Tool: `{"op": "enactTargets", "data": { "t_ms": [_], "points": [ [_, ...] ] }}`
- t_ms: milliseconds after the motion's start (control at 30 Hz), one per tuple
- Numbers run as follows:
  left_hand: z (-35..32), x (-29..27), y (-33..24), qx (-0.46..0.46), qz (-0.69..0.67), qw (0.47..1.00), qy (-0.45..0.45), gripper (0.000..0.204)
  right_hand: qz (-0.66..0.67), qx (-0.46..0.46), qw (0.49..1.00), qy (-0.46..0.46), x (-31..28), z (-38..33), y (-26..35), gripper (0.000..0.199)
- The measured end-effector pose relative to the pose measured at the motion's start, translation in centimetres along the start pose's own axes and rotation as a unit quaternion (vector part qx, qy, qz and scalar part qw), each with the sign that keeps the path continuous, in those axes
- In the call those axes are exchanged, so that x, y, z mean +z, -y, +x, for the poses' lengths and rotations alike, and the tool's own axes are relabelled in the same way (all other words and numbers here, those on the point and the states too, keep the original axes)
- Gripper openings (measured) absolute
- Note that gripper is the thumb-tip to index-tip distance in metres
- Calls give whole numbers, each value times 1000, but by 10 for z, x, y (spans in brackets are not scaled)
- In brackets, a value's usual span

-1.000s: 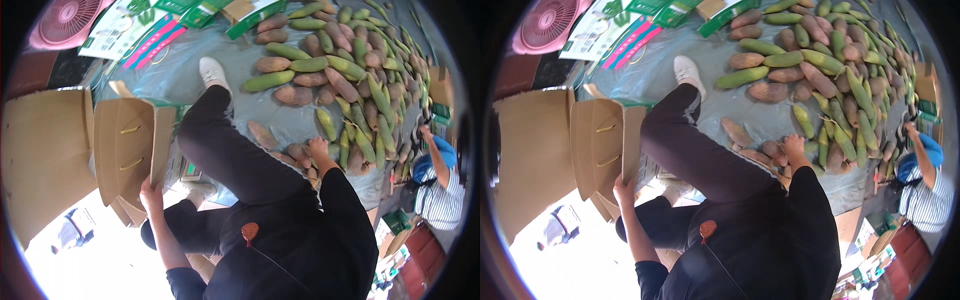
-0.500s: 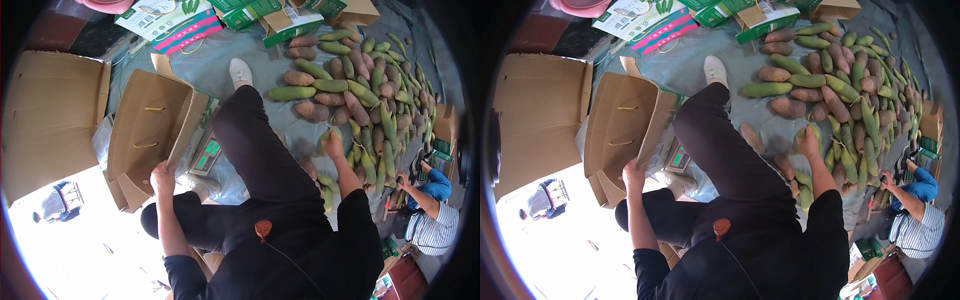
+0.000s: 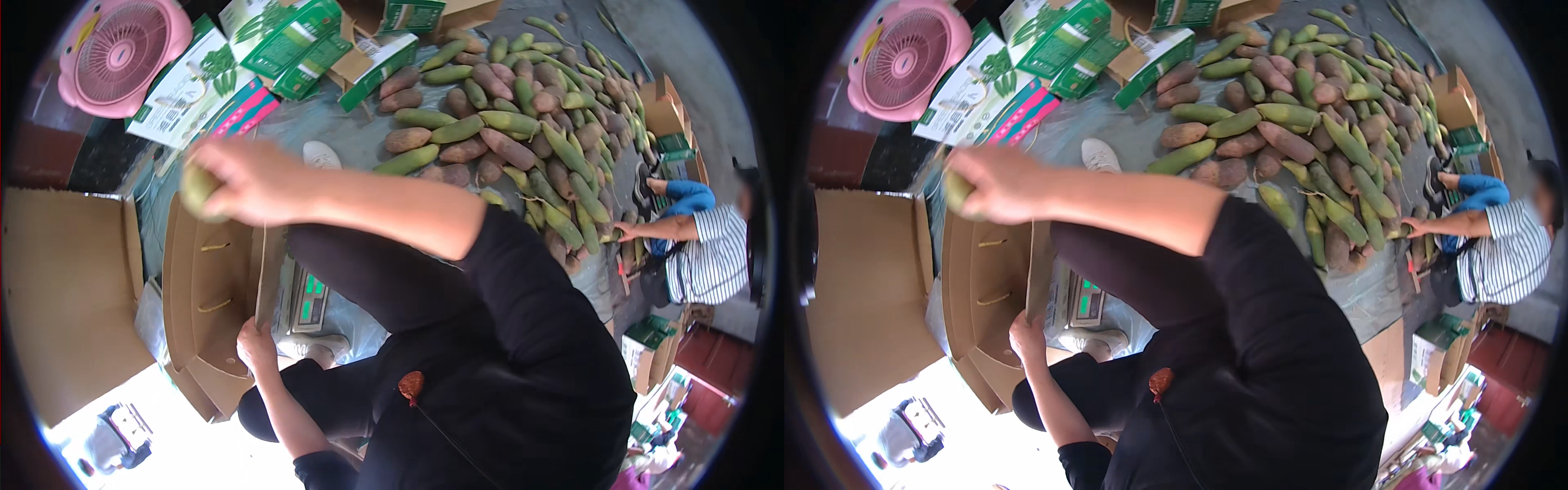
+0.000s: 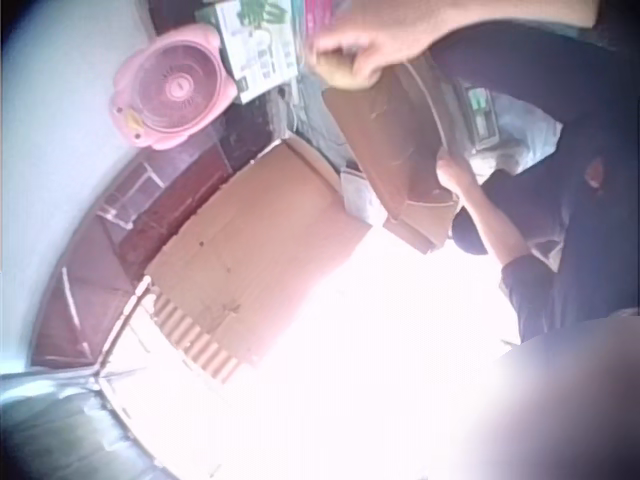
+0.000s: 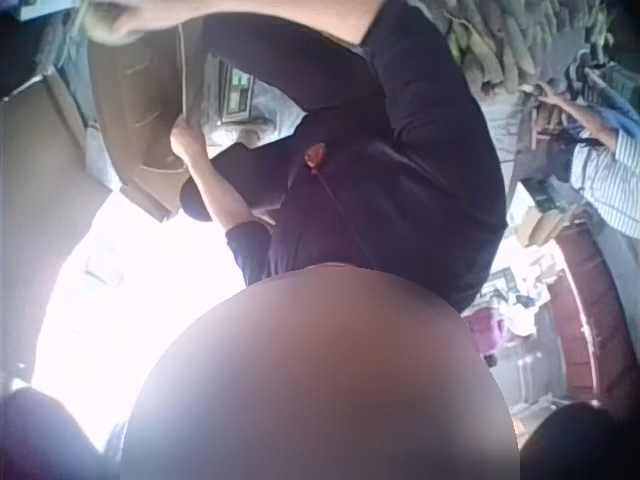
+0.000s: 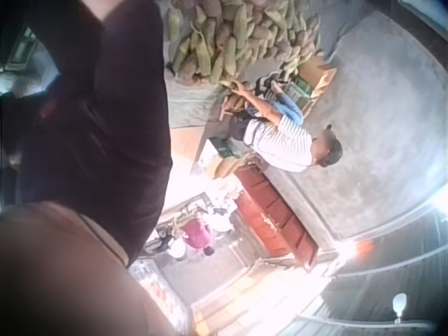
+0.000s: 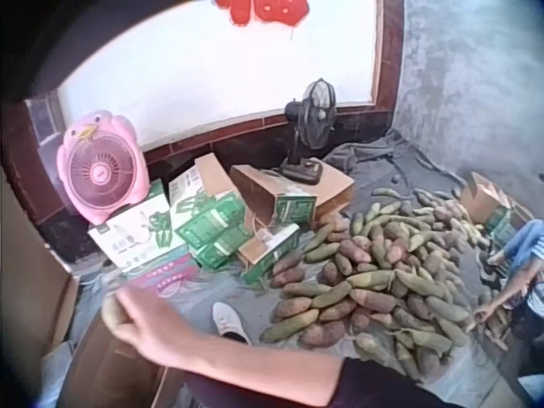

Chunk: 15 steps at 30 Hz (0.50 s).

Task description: The recorder is sitting on the floor, selecting produce from a pile and placing them into a cardboard box on a scale.

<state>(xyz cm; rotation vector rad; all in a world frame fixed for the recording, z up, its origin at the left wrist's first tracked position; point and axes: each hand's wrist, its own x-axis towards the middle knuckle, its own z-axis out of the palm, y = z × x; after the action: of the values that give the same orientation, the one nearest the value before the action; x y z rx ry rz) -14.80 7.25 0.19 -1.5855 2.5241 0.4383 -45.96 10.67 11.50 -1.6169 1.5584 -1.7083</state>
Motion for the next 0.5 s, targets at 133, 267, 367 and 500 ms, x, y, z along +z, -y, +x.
{"op": "enactTargets", "data": {
  "t_ms": [133,267,367,500],
  "points": [
    [-7,0,6,7,9,1000,-25,19,-102,11,978,182,109,10,14,27],
    [1,13,-4,28,9,999,-24,20,-273,-7,927,257,197,-22,-32,19],
    [-2,9,-4,26,-24,999,-29,21,-318,44,870,373,226,-40,-49,23],
    [0,7,-2,17,-58,998,-32,23,-294,86,881,359,217,-44,-38,23]
  ]
}}
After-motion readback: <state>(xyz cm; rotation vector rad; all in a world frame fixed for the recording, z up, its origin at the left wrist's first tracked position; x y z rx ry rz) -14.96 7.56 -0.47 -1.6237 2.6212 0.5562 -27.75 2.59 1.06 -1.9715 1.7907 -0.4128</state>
